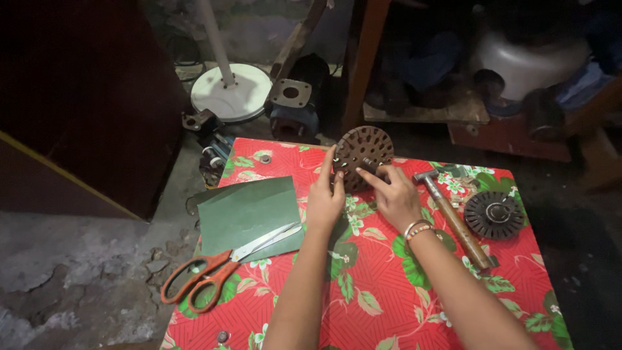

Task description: The person cleans a round metal part with small holes by hand, rotating the part and using fingers to clear debris.

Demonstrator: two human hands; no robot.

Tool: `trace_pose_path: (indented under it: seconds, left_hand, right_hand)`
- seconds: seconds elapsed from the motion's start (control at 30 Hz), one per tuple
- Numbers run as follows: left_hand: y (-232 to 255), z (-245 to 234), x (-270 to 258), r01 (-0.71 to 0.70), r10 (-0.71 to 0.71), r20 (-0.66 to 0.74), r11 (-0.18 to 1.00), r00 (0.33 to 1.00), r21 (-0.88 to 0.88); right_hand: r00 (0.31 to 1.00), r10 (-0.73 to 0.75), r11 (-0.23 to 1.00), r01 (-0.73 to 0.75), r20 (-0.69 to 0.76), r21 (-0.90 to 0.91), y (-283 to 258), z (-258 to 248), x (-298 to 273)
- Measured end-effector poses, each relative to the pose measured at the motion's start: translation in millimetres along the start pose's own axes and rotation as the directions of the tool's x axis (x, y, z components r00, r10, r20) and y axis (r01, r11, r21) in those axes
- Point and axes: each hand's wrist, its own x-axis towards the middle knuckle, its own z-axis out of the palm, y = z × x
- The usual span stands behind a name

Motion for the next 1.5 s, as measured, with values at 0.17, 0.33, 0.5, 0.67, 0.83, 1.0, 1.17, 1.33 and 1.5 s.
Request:
trace_pose_path:
  seconds: [0.17, 0.33, 0.5, 0.67, 0.83, 1.0, 1.17, 1.33, 1.5]
  left_hand:
    - [1.1, 0.0, -2.2, 0.013, -0.013, 0.004, 1.000, 1.000, 0.020]
    - [2.2, 0.1, -0.6, 0.033, -0.033, 0.005, 0.999, 0.999, 0.013]
    - [1.4, 0.9, 0.4, 0.031, -0.031, 0.001, 0.999, 1.000, 0.024]
    - [2.0, 0.2, -0.8, 0.002, -0.002, -0.008, 1.000, 1.000, 0.017]
    - [2.2, -1.3, -1.2, 0.003, -0.003, -0.013, 1.000, 1.000, 0.003]
    - [1.1, -0.2, -1.5, 0.014, -0.014, 0.004, 1.000, 1.000, -0.015]
    - [1.2, 0.3, -1.0, 0.021, -0.021, -0.004, 0.999, 1.000, 0.024]
    - [1.2, -0.1, -0.3, 0.008, -0.008, -0.007, 0.999, 1.000, 0.032]
    - [0.4, 0.3, 0.1, -0.024, 0.025, -0.017, 0.999, 1.000, 0.041]
  right_hand:
    - [1.000, 0.012, 1.000, -0.012, -0.007, -0.006, -2.4, -1.3, -1.9]
    - [1.000, -0.010, 1.000, 0.010, -0.028, 0.002, -3.2, -1.9, 0.4]
    - [0.999, 0.030, 0.998, -0.031, 0.018, 0.053, -3.9, 0.9, 1.0]
    - [1.000, 0.019, 0.995, -0.020, 0.010, 0.096, -1.1, 1.3, -1.3]
    - [0.997, 0.081, 0.991, -0.080, -0.008, 0.106, -1.7, 0.8, -1.2]
    - [0.991, 0.126, 0.984, -0.119, -0.047, 0.130, 0.6, 1.6, -3.5]
    - [0.997, 0.074, 0.993, -0.071, -0.031, 0.090, 2.7, 1.3, -6.5]
    - [0.999, 0.045, 0.994, -0.045, 0.004, 0.103, -3.8, -4.1, -2.7]
    - [0.999, 0.024, 0.995, -0.021, -0.032, 0.099, -5.4, -5.2, -1.9]
